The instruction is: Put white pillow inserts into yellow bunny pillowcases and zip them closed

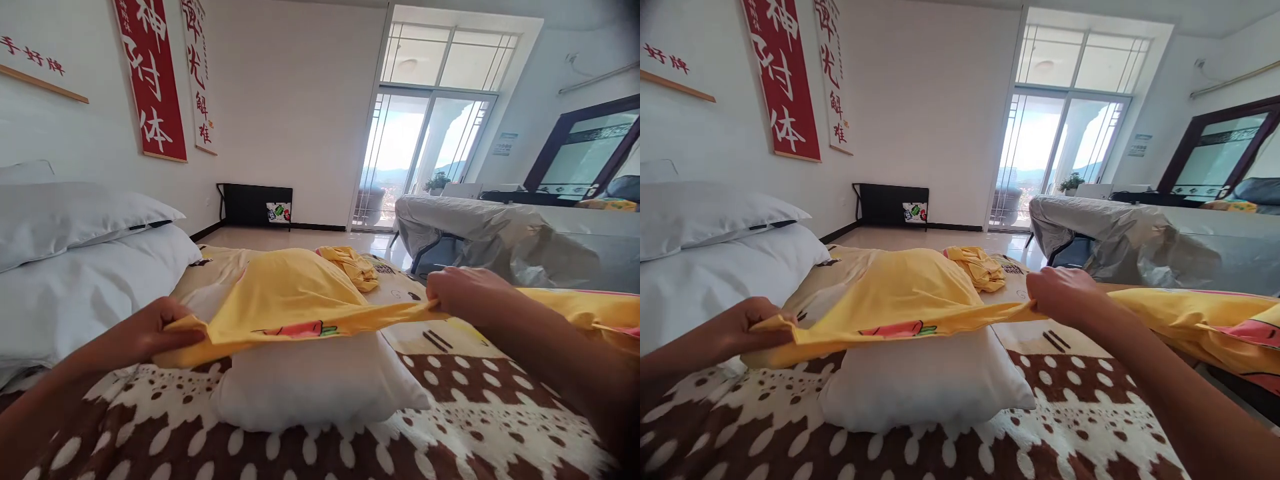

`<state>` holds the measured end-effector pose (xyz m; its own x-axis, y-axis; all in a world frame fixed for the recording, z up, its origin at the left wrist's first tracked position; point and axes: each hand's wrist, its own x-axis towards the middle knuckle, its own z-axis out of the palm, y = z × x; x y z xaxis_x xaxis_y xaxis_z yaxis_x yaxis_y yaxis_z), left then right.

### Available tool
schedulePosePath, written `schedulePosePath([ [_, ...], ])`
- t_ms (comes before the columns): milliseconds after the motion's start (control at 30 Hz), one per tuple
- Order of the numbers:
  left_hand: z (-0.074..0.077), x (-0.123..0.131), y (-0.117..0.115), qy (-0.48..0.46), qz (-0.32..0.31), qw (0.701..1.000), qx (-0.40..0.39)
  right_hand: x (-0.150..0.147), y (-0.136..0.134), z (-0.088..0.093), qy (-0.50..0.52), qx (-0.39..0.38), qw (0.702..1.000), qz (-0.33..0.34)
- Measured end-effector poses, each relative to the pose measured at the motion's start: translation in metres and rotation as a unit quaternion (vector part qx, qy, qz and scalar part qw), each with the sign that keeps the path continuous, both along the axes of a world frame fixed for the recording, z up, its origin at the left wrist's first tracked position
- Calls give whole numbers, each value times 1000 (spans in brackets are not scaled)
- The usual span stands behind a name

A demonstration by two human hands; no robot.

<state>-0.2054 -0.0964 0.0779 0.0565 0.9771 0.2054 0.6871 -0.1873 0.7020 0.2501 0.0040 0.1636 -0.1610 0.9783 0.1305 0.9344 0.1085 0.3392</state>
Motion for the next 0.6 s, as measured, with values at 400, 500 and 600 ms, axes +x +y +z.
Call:
schedulePosePath([
  [400,75,2,86,177,288,907,252,-54,107,43,377,137,916,6],
  [500,73,3,107,233,319,890,229,-59,140,30,370,183,911,-5],
  [600,61,-2,135,280,328,889,155,-66,173,7,343,207,916,-23],
])
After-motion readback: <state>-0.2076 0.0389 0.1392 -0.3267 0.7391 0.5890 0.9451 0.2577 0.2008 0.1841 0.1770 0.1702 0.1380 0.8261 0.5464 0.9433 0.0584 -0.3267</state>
